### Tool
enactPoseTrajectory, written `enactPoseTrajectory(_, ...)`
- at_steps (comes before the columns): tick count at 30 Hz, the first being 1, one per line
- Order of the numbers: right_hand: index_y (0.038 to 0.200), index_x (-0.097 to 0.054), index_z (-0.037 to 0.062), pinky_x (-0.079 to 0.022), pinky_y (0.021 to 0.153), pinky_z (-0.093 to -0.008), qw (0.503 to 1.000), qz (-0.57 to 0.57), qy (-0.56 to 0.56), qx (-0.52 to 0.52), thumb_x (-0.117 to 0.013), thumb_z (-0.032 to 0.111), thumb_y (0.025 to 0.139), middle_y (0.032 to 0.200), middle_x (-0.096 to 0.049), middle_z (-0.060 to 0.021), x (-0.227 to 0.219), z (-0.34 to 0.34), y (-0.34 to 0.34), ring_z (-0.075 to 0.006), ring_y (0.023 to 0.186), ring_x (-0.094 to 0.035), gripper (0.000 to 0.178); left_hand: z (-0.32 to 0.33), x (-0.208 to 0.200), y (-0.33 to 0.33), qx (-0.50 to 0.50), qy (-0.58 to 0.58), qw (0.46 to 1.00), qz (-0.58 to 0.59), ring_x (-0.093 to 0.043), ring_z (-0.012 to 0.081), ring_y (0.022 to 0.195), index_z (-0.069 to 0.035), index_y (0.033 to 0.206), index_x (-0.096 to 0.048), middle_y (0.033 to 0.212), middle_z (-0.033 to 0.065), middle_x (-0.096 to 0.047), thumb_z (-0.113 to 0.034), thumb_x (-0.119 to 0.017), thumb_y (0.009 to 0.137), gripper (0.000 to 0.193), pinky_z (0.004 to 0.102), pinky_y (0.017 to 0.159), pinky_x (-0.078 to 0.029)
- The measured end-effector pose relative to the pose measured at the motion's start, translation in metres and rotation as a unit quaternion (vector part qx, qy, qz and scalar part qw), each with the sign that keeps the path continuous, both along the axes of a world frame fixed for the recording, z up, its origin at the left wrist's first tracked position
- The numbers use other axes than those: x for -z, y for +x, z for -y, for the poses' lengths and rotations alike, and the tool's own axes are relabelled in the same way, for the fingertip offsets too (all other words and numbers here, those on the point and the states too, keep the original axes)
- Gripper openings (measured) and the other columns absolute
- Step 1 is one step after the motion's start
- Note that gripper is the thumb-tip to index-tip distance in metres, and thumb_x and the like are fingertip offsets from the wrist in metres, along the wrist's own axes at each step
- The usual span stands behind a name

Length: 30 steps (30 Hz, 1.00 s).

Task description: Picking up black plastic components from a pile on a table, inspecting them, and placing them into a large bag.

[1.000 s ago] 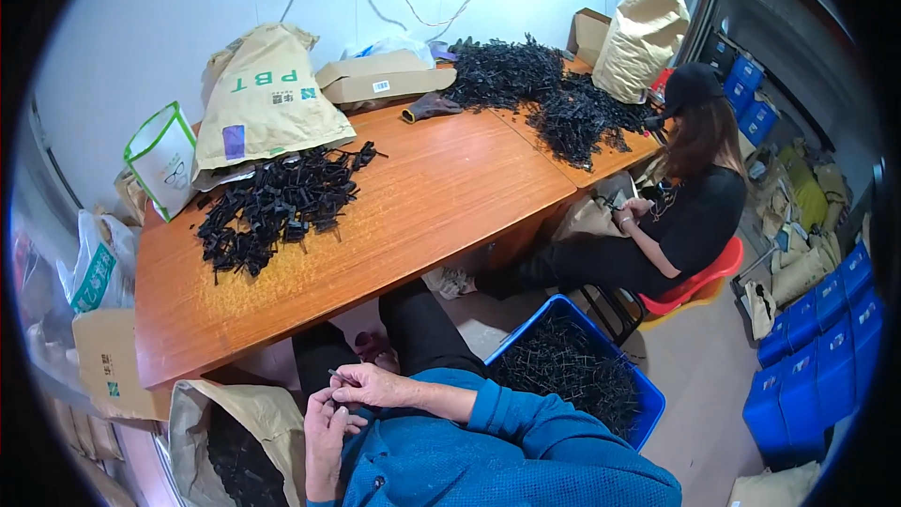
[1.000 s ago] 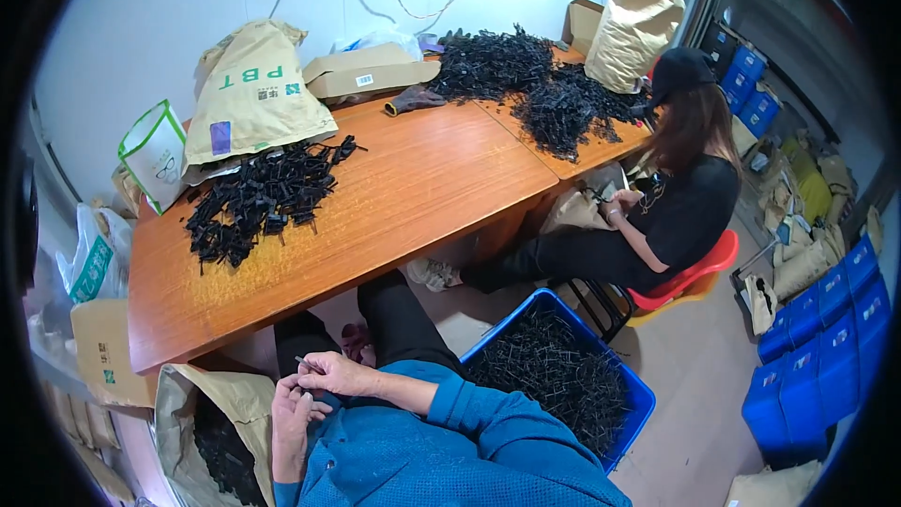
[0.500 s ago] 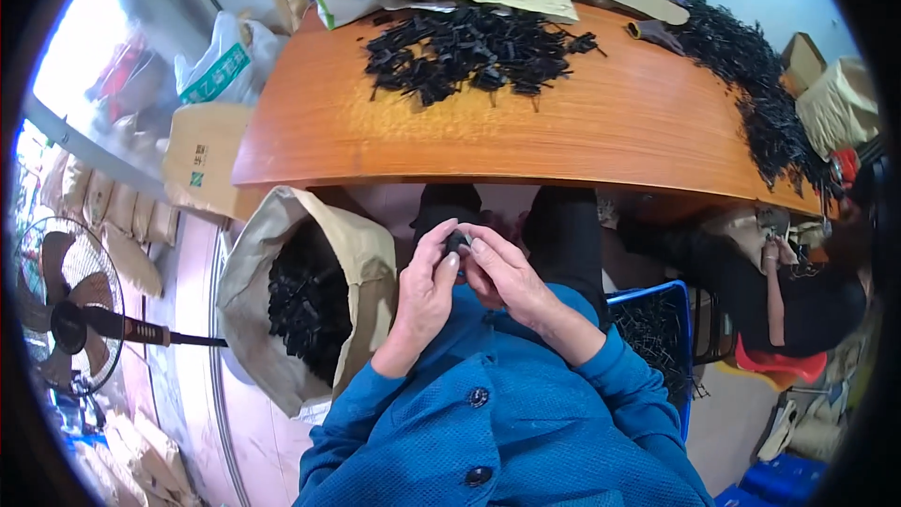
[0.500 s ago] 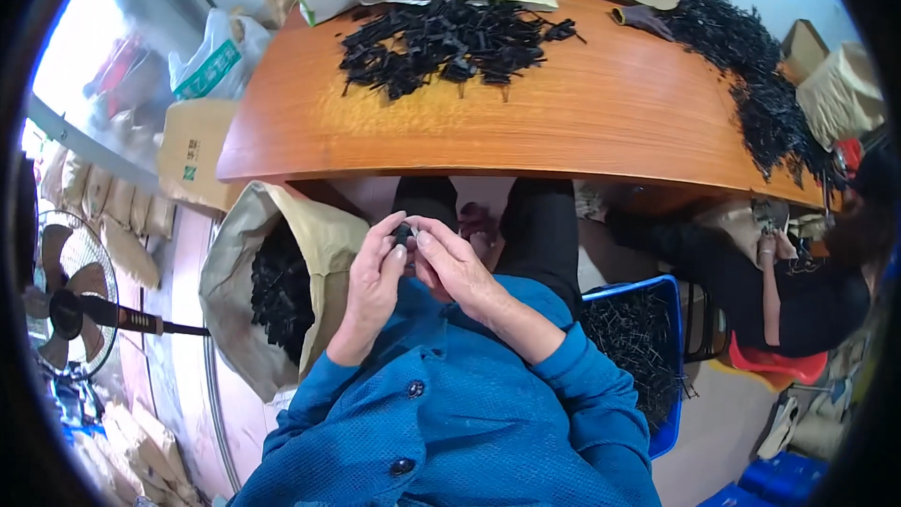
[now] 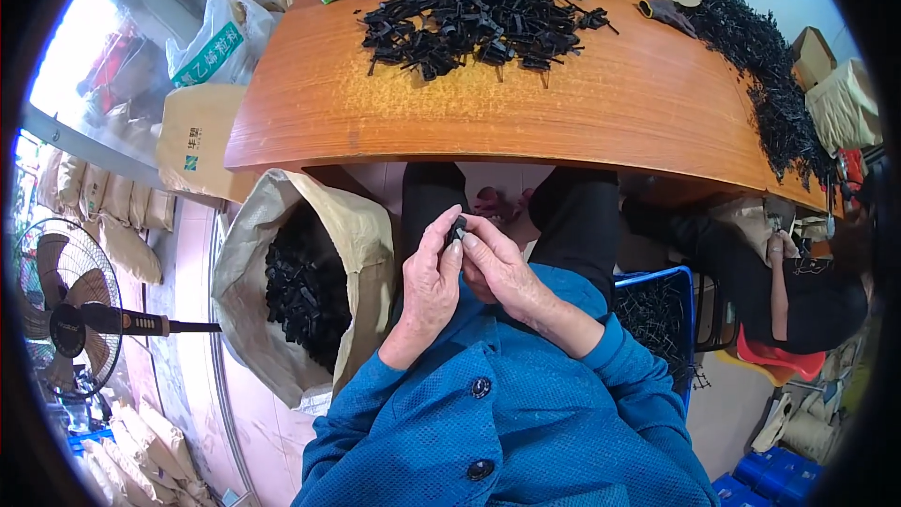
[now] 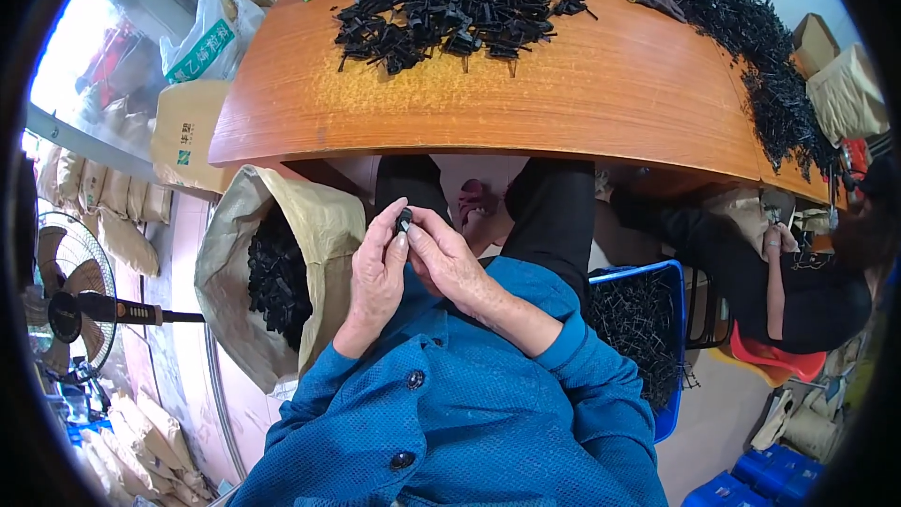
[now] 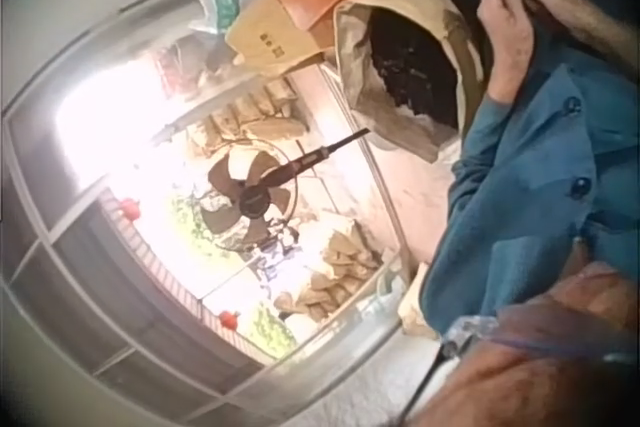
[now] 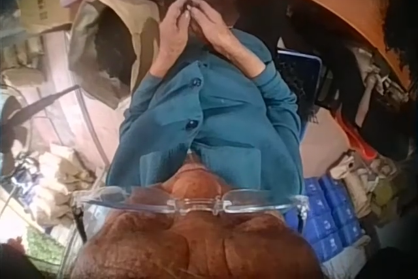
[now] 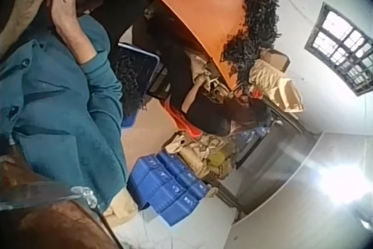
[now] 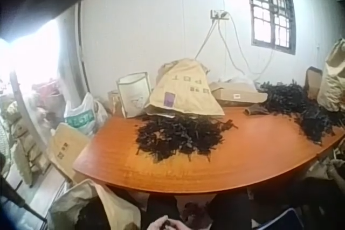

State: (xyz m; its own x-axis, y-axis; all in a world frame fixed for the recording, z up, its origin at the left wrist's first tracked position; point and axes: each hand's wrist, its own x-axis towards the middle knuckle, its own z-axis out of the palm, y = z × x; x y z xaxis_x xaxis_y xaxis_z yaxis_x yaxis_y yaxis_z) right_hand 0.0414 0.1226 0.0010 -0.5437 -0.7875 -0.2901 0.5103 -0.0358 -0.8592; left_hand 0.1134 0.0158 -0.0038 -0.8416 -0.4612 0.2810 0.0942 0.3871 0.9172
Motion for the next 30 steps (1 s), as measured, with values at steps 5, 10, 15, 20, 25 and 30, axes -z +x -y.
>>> enactPoseTrajectory(5, 0.129, -0.044, 0.0154, -0.021, 0.038, -0.0191, 0.999, 0.043, -0.008, 0.002, -0.039, 0.023, 0.102, 0.058, -0.036, 0.0065, 0.005, 0.001, -0.002, -0.0030, 0.043, -0.029, 0.029, -0.005, 0.002, -0.001, -0.023, -0.038, 0.999, 0.006, -0.063, 0.0307, 0.101, -0.001, 0.121, -0.055, 0.113, 0.0181, -0.061, 0.005, -0.048, 0.088, 0.034, 0.0335, 0.085, -0.050)
enactPoseTrajectory(10, 0.119, -0.049, 0.0150, -0.024, 0.039, -0.0193, 0.994, 0.008, 0.041, -0.097, -0.041, 0.025, 0.101, 0.060, -0.039, 0.0060, 0.024, 0.000, -0.032, -0.0036, 0.046, -0.033, 0.022, 0.001, 0.014, -0.006, -0.024, -0.071, 0.997, 0.026, -0.064, 0.0308, 0.096, -0.003, 0.119, -0.055, 0.108, 0.0163, -0.063, 0.004, -0.050, 0.087, 0.034, 0.0337, 0.081, -0.052)
enactPoseTrajectory(15, 0.095, -0.063, 0.0018, -0.049, 0.070, -0.0317, 0.886, -0.304, 0.152, -0.316, -0.054, 0.033, 0.092, 0.083, -0.064, -0.0093, -0.007, 0.003, -0.120, -0.0151, 0.077, -0.060, 0.032, -0.002, 0.039, -0.001, 0.074, 0.187, 0.972, 0.123, -0.065, 0.0153, 0.082, -0.009, 0.138, -0.034, 0.097, 0.0118, -0.063, -0.004, -0.044, 0.094, 0.045, 0.0222, 0.066, -0.048)
enactPoseTrajectory(20, 0.094, -0.058, 0.0042, -0.050, 0.070, -0.0424, 0.734, -0.598, 0.313, 0.070, -0.063, 0.037, 0.085, 0.084, -0.065, -0.0146, 0.022, 0.044, -0.209, -0.0312, 0.081, -0.065, 0.035, 0.006, 0.039, 0.001, 0.146, 0.441, 0.872, 0.153, -0.064, 0.0228, 0.093, -0.009, 0.140, -0.032, 0.101, 0.0151, -0.062, -0.014, -0.044, 0.096, 0.045, 0.0265, 0.074, -0.049)
enactPoseTrajectory(25, 0.088, -0.056, 0.0039, -0.052, 0.071, -0.0460, 0.643, -0.644, 0.394, 0.132, -0.062, 0.033, 0.084, 0.080, -0.065, -0.0173, 0.035, 0.077, -0.253, -0.0358, 0.081, -0.064, 0.030, -0.005, 0.060, 0.004, 0.196, 0.570, 0.772, 0.203, -0.059, 0.0242, 0.095, -0.011, 0.135, -0.032, 0.100, 0.0163, -0.059, -0.014, -0.042, 0.099, 0.038, 0.0323, 0.083, -0.047)
enactPoseTrajectory(30, 0.088, -0.058, 0.0025, -0.052, 0.068, -0.0422, 0.638, -0.642, 0.399, 0.142, -0.061, 0.025, 0.083, 0.077, -0.065, -0.0154, 0.045, 0.061, -0.270, -0.0331, 0.074, -0.065, 0.023, 0.001, 0.063, 0.004, 0.169, 0.642, 0.729, 0.166, -0.058, 0.0230, 0.088, -0.010, 0.110, -0.046, 0.095, 0.0130, -0.058, -0.018, -0.046, 0.098, 0.015, 0.0334, 0.079, -0.047)
